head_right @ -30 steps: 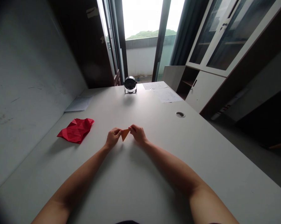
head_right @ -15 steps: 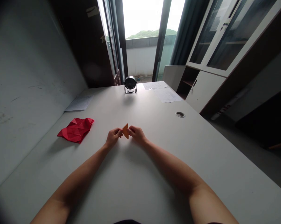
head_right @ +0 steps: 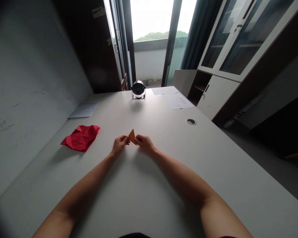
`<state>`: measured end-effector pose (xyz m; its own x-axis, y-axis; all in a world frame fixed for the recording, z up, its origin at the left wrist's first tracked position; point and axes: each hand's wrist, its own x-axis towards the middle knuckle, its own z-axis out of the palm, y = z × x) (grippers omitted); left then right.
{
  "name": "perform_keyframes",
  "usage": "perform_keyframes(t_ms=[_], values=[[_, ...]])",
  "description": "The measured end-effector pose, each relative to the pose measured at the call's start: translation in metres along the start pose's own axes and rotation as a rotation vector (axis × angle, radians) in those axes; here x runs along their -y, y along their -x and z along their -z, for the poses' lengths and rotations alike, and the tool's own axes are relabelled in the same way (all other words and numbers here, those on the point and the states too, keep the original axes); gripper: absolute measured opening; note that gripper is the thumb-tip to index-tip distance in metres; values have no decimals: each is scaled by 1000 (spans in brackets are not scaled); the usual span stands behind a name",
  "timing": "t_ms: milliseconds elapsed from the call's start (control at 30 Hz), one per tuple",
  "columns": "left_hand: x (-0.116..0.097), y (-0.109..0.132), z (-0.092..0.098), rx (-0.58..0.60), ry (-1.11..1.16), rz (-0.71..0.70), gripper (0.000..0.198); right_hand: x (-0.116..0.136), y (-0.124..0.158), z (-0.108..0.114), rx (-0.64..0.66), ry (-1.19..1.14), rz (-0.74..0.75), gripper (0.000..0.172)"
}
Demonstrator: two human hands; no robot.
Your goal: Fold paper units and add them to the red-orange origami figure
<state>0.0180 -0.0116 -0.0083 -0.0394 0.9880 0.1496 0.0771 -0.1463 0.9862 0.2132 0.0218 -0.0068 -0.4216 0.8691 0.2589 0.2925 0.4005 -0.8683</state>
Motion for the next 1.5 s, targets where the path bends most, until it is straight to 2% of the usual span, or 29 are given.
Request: perform_keyframes(t_ms=[367,600,867,1133,1500], values=[[-4,-1,2,-29,25,37,40,1,1,-1,54,-49,-12,25],[-3,-3,0,22,72,25,39,2,2,-1,70,-53,-9,22],[-7,-1,1,-16,111,32,42,4,1,-1,67,-6,-12,35],[-5,-1,1,-43,131,26,41,5,2,0,8,35,-9,47],[-7,-1,-1,98,180,26,39,11,4,2,153,-272,-29,51]])
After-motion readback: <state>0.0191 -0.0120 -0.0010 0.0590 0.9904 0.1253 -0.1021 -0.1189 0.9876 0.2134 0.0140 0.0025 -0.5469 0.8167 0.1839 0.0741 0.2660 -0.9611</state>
